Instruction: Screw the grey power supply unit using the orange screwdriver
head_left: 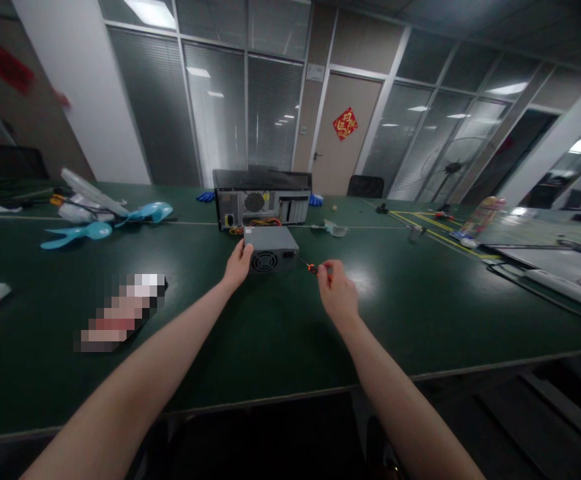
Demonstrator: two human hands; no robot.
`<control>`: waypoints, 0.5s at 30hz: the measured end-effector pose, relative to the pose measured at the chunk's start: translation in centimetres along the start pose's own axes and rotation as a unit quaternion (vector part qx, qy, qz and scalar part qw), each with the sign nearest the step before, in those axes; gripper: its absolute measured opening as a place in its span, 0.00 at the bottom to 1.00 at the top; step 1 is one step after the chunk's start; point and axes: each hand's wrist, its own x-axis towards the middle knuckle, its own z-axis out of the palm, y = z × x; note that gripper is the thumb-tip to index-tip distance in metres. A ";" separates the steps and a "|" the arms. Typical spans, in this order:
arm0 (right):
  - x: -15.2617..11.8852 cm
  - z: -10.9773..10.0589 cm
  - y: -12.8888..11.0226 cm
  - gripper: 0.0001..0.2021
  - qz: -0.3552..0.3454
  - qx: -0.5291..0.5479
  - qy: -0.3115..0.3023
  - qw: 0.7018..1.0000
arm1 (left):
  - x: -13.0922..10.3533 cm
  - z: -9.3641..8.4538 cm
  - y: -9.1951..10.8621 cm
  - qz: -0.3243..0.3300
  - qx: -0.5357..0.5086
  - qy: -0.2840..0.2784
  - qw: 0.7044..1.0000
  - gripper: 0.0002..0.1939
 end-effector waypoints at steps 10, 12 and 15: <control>-0.2 -0.1 -0.6 0.12 -0.049 0.019 0.009 0.999 | 0.0 0.0 0.1 -0.014 0.001 0.006 1.000 0.25; -0.2 -0.2 -0.3 0.15 -0.007 0.001 -0.009 1.000 | -0.1 0.0 0.1 -0.013 -0.001 0.005 1.000 0.26; -0.2 -0.2 -0.3 0.15 -0.023 0.023 0.003 0.999 | -0.1 0.0 0.1 -0.010 -0.007 0.002 1.000 0.25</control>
